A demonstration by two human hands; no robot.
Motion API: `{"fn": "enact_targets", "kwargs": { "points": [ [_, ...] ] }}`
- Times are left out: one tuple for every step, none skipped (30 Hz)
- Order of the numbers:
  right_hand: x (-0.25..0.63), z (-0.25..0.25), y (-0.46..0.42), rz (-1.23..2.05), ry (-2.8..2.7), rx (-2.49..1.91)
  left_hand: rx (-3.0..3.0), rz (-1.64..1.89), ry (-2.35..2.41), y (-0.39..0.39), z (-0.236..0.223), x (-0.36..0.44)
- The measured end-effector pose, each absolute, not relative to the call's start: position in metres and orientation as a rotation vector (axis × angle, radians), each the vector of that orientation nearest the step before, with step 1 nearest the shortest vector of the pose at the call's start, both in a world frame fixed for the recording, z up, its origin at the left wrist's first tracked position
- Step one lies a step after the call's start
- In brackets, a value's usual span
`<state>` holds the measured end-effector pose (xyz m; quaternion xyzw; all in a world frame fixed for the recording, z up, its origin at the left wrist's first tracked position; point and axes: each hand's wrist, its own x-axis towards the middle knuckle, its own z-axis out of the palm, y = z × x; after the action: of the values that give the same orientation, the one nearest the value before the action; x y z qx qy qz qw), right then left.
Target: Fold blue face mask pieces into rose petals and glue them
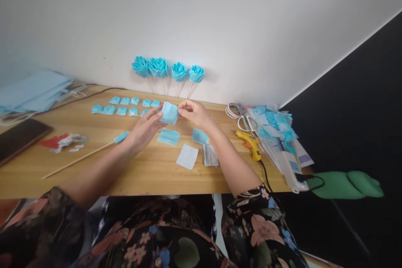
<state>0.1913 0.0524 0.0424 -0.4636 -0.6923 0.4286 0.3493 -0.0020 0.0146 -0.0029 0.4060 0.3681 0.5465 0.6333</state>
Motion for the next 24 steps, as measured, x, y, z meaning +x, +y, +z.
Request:
{"fn": "enact_targets", "kwargs": {
  "points": [
    [0.192, 0.041, 0.05, 1.144, -1.785, -1.205, 0.924, 1.216, 0.815, 0.014, -0.003, -0.003],
    [0.193, 0.04, 0.048, 1.177, -1.784, -1.208, 0.929, 1.192, 0.802, 0.014, -0.003, -0.004],
    [0.194, 0.04, 0.046, 1.201, -1.79, -1.209, 0.939, 1.181, 0.8, 0.014, -0.003, -0.005],
    [0.196, 0.04, 0.045, 1.207, -1.8, -1.211, 0.95, 1.179, 0.809, 0.014, -0.003, -0.006],
    [0.198, 0.042, 0.044, 1.197, -1.813, -1.215, 0.96, 1.18, 0.822, 0.014, -0.003, -0.006],
    [0.199, 0.044, 0.044, 1.171, -1.826, -1.219, 0.97, 1.18, 0.835, 0.014, -0.002, -0.007],
    [0.199, 0.046, 0.043, 1.143, -1.84, -1.22, 0.981, 1.177, 0.844, 0.013, -0.002, -0.007],
    [0.198, 0.047, 0.043, 1.125, -1.861, -1.218, 0.996, 1.172, 0.853, 0.013, -0.001, -0.007],
    [0.196, 0.049, 0.043, 1.12, -1.888, -1.211, 1.018, 1.164, 0.863, 0.013, -0.001, -0.006],
    [0.194, 0.05, 0.043, 1.126, -1.922, -1.196, 1.043, 1.157, 0.875, 0.012, 0.0, -0.006],
    [0.191, 0.05, 0.043, 1.137, -1.964, -1.177, 1.069, 1.151, 0.888, 0.012, 0.0, -0.005],
    [0.188, 0.051, 0.042, 1.143, -2.005, -1.159, 1.092, 1.143, 0.899, 0.012, 0.0, -0.004],
    [0.185, 0.051, 0.042, 1.144, -2.036, -1.144, 1.109, 1.141, 0.908, 0.011, 0.0, -0.004],
    [0.184, 0.051, 0.041, 1.144, -2.046, -1.13, 1.116, 1.147, 0.912, 0.011, 0.0, -0.003],
    [0.183, 0.052, 0.041, 1.144, -2.033, -1.121, 1.111, 1.163, 0.913, 0.012, 0.0, -0.003],
    [0.184, 0.052, 0.041, 1.147, -1.992, -1.116, 1.097, 1.195, 0.91, 0.012, 0.0, -0.004],
    [0.186, 0.052, 0.042, 1.151, -1.925, -1.118, 1.081, 1.236, 0.908, 0.012, -0.001, -0.004],
    [0.188, 0.051, 0.044, 1.161, -1.848, -1.128, 1.067, 1.28, 0.909, 0.013, -0.001, -0.005],
    [0.19, 0.048, 0.046, 1.175, -1.765, -1.152, 1.059, 1.321, 0.915, 0.014, -0.002, -0.006],
    [0.192, 0.043, 0.048, 1.19, -1.683, -1.194, 1.055, 1.353, 0.928, 0.015, -0.002, -0.007],
    [0.193, 0.037, 0.051, 1.205, -1.601, -1.258, 1.054, 1.376, 0.946, 0.015, -0.002, -0.007],
    [0.194, 0.029, 0.054, 1.22, -1.525, -1.332, 1.055, 1.387, 0.967, 0.016, -0.003, -0.008],
    [0.194, 0.021, 0.056, 1.224, -1.456, -1.415, 1.057, 1.39, 0.987, 0.016, -0.003, -0.008],
    [0.193, 0.012, 0.059, 1.223, -1.399, -1.496, 1.06, 1.392, 1.002, 0.016, -0.004, -0.008]
  ]
}}
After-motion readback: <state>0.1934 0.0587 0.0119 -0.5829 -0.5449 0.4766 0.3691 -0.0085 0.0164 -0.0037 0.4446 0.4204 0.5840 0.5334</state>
